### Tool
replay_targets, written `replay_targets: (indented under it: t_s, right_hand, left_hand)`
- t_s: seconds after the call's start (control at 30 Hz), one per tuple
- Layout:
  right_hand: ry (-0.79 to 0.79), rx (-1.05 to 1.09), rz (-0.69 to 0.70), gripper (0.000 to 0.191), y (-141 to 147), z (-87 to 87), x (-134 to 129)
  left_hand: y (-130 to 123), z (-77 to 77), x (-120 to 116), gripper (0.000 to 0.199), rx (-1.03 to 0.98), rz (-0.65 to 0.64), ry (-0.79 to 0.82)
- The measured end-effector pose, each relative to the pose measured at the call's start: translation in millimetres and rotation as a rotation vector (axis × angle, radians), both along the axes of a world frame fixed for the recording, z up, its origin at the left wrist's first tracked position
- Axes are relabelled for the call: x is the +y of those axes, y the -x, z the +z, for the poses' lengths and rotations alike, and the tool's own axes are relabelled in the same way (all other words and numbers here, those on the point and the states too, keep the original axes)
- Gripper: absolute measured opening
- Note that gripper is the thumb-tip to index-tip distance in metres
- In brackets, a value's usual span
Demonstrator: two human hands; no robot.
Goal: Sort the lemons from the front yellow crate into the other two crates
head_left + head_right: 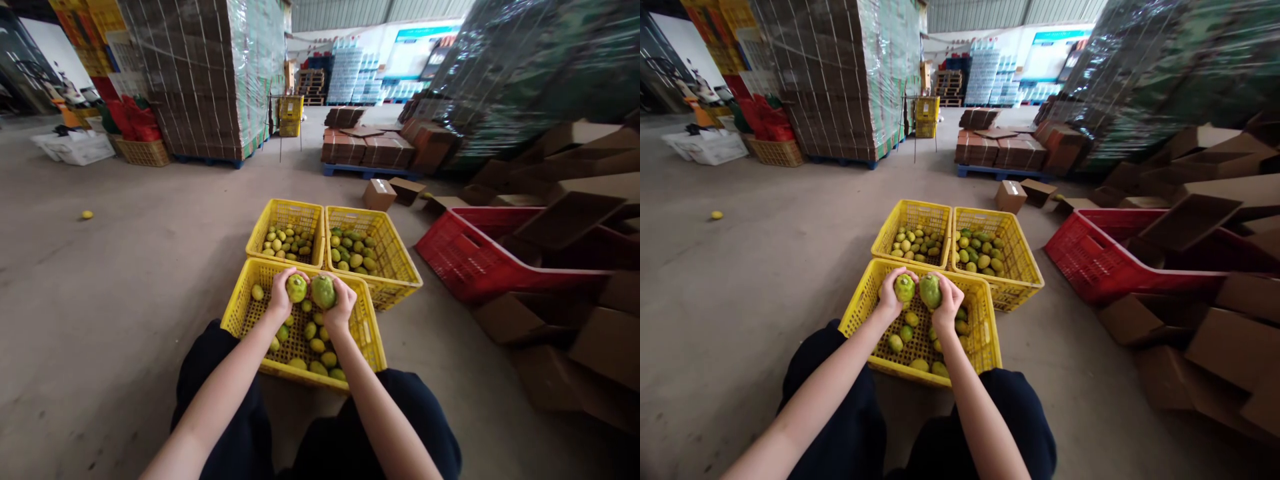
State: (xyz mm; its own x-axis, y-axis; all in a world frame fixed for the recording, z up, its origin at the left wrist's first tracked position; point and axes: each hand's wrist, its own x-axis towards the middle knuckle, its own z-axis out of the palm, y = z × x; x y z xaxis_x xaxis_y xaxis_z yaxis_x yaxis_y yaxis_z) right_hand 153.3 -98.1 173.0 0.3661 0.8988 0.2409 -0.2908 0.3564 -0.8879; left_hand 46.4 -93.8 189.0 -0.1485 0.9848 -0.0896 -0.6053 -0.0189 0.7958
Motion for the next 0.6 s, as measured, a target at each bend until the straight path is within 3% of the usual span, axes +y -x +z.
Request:
replay_targets:
  t_s: [0.6]
  right_hand:
    - [-0.013, -0.078, -0.176, 0.035, 8, -0.2, -6]
  left_hand:
    - [-6, -12.5, 2, 0.028, -0.031, 0.073, 0.07]
